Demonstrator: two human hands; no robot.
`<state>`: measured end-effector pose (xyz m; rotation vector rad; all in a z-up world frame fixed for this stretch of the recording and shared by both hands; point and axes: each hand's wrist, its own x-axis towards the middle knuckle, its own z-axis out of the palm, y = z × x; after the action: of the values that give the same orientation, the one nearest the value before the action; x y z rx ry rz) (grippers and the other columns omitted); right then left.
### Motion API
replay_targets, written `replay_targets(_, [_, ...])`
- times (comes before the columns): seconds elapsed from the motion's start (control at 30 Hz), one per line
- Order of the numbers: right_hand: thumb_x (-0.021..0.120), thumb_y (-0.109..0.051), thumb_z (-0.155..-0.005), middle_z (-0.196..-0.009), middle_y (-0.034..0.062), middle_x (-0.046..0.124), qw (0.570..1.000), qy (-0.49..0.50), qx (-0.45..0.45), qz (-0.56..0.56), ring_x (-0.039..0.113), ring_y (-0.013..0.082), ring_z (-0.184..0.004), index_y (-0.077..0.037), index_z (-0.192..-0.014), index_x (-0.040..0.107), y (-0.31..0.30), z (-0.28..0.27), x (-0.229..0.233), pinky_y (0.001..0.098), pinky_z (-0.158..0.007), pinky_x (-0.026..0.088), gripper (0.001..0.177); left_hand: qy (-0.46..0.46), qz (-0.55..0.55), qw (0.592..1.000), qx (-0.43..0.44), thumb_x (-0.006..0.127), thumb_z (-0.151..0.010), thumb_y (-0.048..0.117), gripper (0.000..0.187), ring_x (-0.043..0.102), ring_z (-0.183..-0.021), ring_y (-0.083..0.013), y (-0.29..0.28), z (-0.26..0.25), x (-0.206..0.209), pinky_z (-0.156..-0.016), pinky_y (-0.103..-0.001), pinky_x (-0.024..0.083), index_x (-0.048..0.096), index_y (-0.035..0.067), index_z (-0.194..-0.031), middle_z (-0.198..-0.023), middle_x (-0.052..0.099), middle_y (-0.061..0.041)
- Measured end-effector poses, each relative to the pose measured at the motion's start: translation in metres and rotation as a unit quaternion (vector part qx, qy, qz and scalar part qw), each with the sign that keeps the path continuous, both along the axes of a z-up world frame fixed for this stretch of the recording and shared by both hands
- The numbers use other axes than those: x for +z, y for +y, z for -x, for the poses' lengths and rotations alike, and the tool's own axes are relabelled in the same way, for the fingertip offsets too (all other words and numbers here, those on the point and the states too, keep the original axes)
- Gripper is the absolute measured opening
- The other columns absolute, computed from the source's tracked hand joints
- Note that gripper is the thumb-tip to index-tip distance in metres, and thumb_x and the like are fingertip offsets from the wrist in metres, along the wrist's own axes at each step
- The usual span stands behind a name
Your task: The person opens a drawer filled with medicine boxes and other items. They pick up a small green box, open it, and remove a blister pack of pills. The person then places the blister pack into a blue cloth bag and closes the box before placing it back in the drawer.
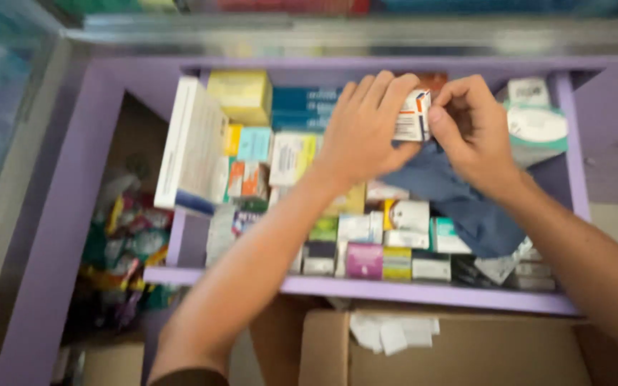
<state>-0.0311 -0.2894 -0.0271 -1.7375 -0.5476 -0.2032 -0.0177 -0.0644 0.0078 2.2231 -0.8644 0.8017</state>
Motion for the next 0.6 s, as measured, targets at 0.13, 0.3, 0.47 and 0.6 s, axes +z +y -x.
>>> replay_targets(0.13, [0.067,-0.004,-0.104,-0.115,0.0095,0.065,0.991,-0.086,-0.009,0.100,0.064,0.0104,-0.104,0.000,-0.127,0.049,0.009,0.001,0.008,0.0270,-0.091,0.056,0.029,0.000,-0.033,0.998,-0.054,0.084,-0.076,0.032,0.065,0.062,-0.105,-0.0339,0.019,-0.014,-0.010,-0.091,-0.046,0.050,0.055,0.008,-0.129,-0.115,0.061,-0.011])
replay_targets(0.3, [0.070,-0.007,-0.102,-0.112,0.0095,0.066,0.986,-0.108,0.052,0.112,0.067,0.0126,-0.100,-0.002,-0.146,0.041,-0.002,0.012,0.022,0.0284,-0.089,0.058,0.054,-0.014,0.053,0.987,-0.150,0.090,-0.077,0.029,0.065,0.066,-0.107,-0.0346,0.010,-0.002,-0.010,-0.093,-0.044,0.054,0.058,0.008,-0.130,-0.121,0.066,-0.012])
replay_targets(0.47, [0.079,-0.011,-0.087,-0.108,0.0136,0.068,0.964,-0.169,0.038,0.203,0.070,0.0203,-0.097,-0.002,-0.144,0.043,0.003,0.019,0.052,0.0342,-0.086,0.057,0.068,0.012,0.056,0.992,-0.111,0.090,-0.078,0.027,0.073,0.065,-0.112,-0.0339,0.005,0.011,-0.008,-0.098,-0.043,0.053,0.053,0.010,-0.139,-0.127,0.066,-0.011])
replay_targets(0.6, [0.067,0.002,-0.104,-0.112,0.0209,0.064,0.981,-0.133,-0.003,0.140,0.067,0.0254,-0.094,-0.004,-0.148,0.049,-0.017,0.013,0.032,0.0351,-0.084,0.059,0.048,-0.005,0.085,0.991,-0.106,0.091,-0.074,0.031,0.096,0.063,-0.114,-0.0337,0.004,0.007,0.021,-0.098,-0.042,0.051,0.038,0.006,-0.150,-0.128,0.062,-0.013])
